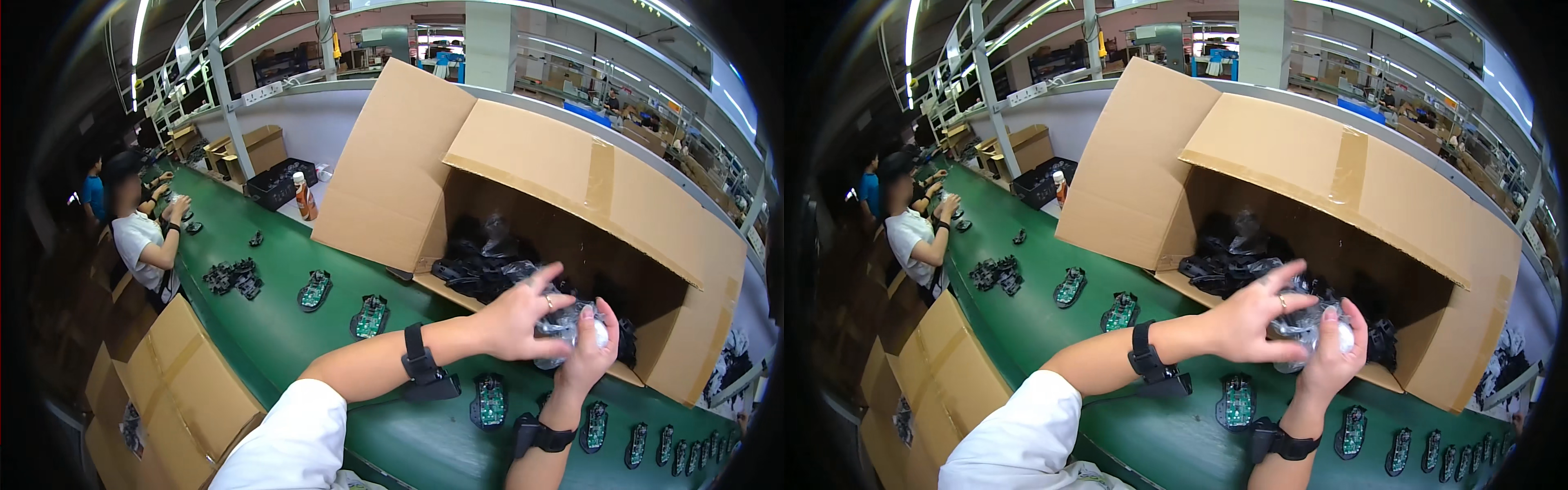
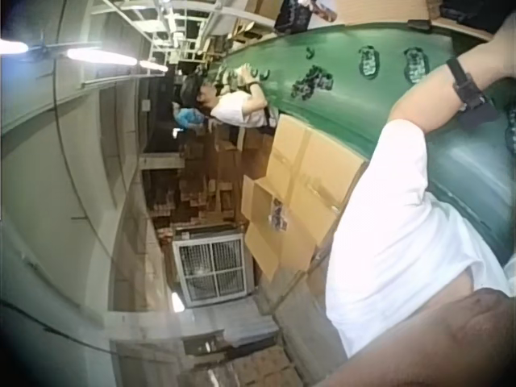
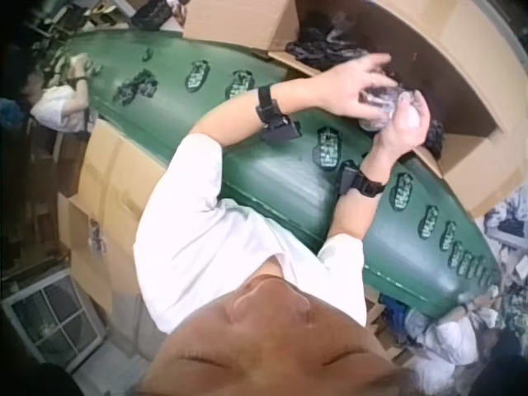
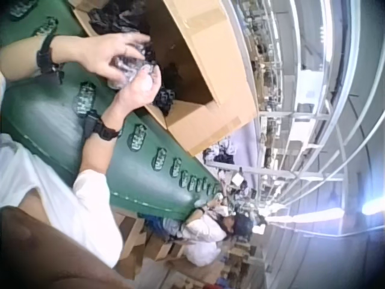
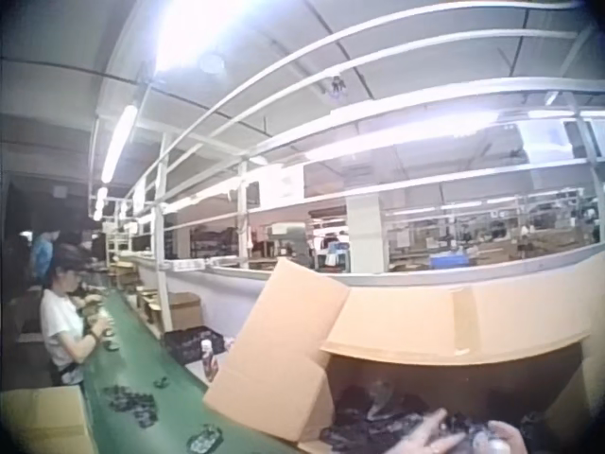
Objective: The person unpacks small black plastic components from a large cardboard box and places them onto a green conveyor belt. The person handles the items one by one, removing them from clear plastic bags and arranging them in a line on the belt.
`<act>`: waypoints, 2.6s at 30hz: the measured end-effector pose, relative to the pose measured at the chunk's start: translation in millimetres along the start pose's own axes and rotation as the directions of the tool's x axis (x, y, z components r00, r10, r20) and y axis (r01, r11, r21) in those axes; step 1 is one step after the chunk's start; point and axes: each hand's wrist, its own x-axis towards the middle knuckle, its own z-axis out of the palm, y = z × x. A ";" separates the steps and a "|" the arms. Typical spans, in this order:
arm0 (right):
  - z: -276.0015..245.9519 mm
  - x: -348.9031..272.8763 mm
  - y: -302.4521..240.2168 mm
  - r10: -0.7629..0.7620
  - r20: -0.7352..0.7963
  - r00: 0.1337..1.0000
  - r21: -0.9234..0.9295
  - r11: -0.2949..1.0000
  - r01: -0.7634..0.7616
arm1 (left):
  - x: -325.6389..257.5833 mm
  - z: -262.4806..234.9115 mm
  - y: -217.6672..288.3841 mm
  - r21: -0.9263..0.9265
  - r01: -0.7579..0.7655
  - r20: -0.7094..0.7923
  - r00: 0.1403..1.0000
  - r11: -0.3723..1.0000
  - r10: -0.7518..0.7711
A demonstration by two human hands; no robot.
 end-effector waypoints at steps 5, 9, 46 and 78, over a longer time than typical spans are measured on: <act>-7.2 11.0 4.2 0.147 -0.027 0.989 0.131 0.981 -0.143 | -0.6 9.9 -30.2 0.019 -0.003 0.111 0.994 1.000 0.001; -13.3 15.7 4.0 0.211 -0.050 0.976 0.157 0.967 -0.201 | 26.0 -10.4 -35.7 -0.258 0.599 0.541 0.740 0.758 -0.401; -26.4 24.1 -0.7 -0.315 -0.263 0.912 -0.166 0.946 0.279 | 46.6 55.1 5.8 -0.370 -0.172 -0.043 0.985 0.913 0.168; -27.2 24.2 -7.5 0.098 0.159 0.982 -0.073 0.994 -0.087 | 34.8 3.0 -43.1 -0.745 0.520 0.300 0.821 0.419 -0.486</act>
